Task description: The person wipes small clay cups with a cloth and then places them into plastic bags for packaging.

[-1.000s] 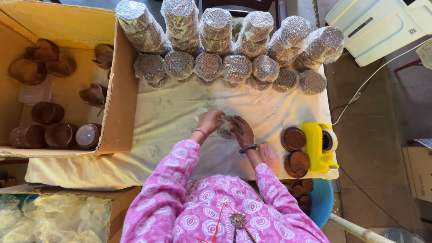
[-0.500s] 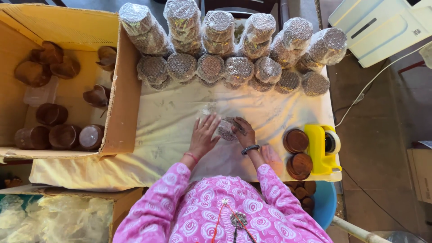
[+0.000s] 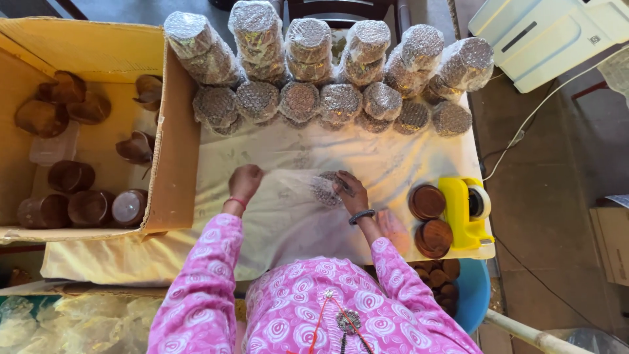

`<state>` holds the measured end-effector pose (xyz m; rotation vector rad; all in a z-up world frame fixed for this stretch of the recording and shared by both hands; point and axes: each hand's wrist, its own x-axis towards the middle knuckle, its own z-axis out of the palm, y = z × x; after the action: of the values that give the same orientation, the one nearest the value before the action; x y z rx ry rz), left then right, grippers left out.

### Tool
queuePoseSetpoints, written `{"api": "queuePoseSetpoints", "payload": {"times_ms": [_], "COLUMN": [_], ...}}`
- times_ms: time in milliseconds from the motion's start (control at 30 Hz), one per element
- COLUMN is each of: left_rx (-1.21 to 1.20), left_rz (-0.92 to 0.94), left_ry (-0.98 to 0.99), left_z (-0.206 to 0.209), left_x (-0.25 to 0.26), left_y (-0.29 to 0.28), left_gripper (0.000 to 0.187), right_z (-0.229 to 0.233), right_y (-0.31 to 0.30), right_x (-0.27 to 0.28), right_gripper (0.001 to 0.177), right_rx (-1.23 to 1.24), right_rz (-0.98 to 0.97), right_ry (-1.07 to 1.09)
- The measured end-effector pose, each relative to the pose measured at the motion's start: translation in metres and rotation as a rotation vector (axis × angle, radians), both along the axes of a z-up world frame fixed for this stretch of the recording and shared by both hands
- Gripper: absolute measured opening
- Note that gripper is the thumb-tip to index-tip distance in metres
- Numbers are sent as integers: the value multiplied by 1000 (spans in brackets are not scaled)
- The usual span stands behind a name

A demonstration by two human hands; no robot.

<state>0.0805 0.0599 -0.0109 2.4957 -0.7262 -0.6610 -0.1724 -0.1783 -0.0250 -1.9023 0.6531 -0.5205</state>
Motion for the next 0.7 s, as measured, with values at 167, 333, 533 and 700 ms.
{"api": "queuePoseSetpoints", "payload": {"times_ms": [167,333,533,700], "left_rx": [-410,-460,-175,-102], "left_rz": [15,-532,-598,-581], "left_ry": [-536,-445,-279,-324], "left_z": [50,52,14,25], "left_x": [-59,-135,-152,-155], "left_y": [-23,-66,-77,-81], "left_gripper": [28,59,70,70], "right_z": [-16,-26,-42,-11], "right_y": [-2,-12,-37,-48], "right_x": [3,2,-20,-81], "right_gripper": [40,40,45,57], "right_rx": [96,73,302,263], "right_rz": [-10,11,40,-175], "right_ry": [-40,-42,-50,76]}}
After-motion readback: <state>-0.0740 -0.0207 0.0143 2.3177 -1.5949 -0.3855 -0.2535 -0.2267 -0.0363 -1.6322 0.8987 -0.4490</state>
